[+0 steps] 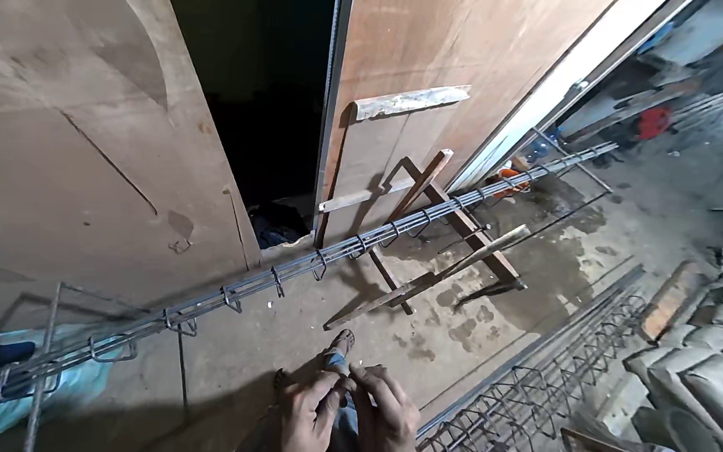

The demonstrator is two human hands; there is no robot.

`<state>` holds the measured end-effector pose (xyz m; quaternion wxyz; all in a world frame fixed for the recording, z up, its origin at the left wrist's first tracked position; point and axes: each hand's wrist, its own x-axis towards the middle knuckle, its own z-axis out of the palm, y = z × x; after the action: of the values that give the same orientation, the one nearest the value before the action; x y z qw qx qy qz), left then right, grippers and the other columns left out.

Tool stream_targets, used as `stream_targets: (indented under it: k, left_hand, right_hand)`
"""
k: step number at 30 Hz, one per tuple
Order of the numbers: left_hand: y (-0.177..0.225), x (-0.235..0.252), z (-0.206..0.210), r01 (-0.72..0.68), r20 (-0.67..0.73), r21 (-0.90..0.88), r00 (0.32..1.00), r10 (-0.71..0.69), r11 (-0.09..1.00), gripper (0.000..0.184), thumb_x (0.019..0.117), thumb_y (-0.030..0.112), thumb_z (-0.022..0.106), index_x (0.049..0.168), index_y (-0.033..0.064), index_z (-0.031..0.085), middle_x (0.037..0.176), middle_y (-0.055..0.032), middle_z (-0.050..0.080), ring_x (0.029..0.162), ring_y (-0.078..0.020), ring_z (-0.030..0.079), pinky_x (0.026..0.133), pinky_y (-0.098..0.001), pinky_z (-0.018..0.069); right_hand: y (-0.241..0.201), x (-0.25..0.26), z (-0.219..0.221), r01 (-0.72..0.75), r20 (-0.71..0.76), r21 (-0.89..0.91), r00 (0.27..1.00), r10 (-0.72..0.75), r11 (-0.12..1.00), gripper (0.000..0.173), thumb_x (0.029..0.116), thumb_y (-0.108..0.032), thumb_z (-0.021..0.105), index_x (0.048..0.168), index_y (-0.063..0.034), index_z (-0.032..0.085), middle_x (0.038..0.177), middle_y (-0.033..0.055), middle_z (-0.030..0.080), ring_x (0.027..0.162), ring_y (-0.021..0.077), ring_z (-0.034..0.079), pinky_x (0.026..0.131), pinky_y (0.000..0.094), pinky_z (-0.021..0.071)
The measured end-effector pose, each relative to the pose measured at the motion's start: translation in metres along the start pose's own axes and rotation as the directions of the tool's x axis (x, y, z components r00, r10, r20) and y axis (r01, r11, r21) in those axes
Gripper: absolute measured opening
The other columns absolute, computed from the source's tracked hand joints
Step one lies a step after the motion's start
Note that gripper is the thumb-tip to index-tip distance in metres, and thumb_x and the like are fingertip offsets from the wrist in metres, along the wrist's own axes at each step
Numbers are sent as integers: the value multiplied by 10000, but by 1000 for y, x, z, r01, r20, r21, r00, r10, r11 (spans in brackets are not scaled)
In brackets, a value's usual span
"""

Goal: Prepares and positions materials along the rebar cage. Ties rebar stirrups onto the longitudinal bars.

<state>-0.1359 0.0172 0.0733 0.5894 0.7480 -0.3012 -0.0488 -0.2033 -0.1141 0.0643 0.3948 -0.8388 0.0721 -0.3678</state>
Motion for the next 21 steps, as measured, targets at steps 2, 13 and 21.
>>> stream_targets:
  k: [2,13,21]
  left_hand:
    - [0,3,-3,1,27,-20,1000,0,1000,209,989,162,622,949,16,765,857,-34,758,800,-1,706,785,-147,576]
    - [10,25,-16,-30,136,-134,990,48,991,144,967,32,617,1008,-4,750,924,-72,761,854,-84,726,826,-237,602]
    - [19,84,-18,-117,-155,-588,987,30,800,176,1047,19,502,1047,-85,644,885,-100,694,756,-82,665,717,-235,579]
  right_hand:
    - [1,3,0,22,15,6,1000,-22,1000,109,971,-145,675,988,-72,754,941,47,720,907,57,695,826,169,581]
    - [-8,14,-1,78,-21,-26,997,-79,997,122,1006,-185,640,1077,-128,722,1042,3,677,998,18,658,887,159,557]
    - [21,47,25,-56,448,368,886,-124,928,546,1112,-412,361,1510,-40,338,1354,-49,598,1240,-60,543,1093,228,448]
